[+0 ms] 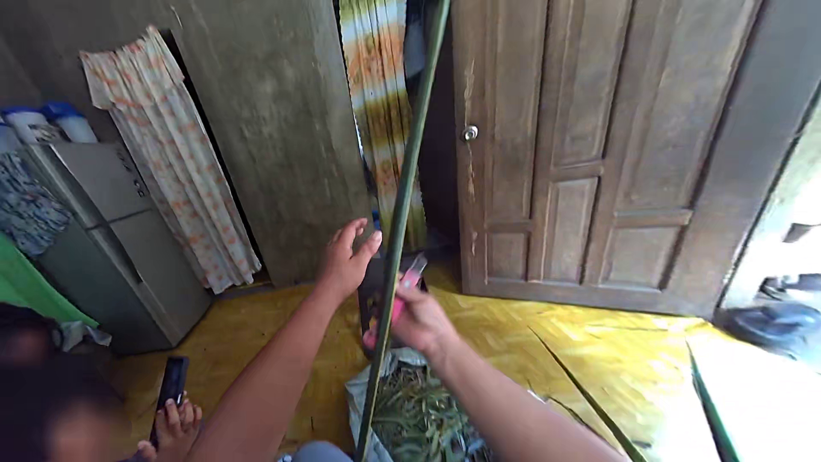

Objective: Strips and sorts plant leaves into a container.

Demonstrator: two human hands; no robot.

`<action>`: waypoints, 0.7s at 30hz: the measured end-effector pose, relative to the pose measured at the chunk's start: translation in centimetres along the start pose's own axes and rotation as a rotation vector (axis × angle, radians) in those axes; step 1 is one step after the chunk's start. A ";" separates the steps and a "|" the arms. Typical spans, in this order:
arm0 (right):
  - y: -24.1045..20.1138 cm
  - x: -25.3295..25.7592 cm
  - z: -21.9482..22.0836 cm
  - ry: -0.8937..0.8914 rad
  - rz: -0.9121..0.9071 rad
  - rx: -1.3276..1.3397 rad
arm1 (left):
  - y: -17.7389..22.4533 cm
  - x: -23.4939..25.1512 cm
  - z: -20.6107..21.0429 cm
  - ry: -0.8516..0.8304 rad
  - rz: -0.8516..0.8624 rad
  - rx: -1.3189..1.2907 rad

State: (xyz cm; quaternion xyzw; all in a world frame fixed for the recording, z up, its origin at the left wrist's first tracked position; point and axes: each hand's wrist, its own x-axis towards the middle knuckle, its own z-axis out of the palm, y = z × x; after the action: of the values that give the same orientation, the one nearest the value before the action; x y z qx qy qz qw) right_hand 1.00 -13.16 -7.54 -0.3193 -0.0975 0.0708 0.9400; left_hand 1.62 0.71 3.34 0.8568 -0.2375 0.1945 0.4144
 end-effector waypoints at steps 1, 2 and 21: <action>2.0 -0.4 0.2 -0.036 0.059 0.036 | 0.7 1.1 -0.3 -0.016 -0.029 0.002; 3.9 -0.8 0.3 -0.082 0.109 0.075 | 1.1 2.2 -0.3 -0.034 -0.075 -0.017; 10.8 -6.5 -4.9 -0.075 0.542 -0.228 | -3.3 1.5 4.6 -0.089 -0.607 -0.341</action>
State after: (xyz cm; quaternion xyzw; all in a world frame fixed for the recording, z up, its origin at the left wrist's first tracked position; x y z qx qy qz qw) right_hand -5.01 -8.80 -18.84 -0.4346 -0.0507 0.3195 0.8405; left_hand 5.30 -1.54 -0.53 0.8144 -0.0186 -0.0177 0.5797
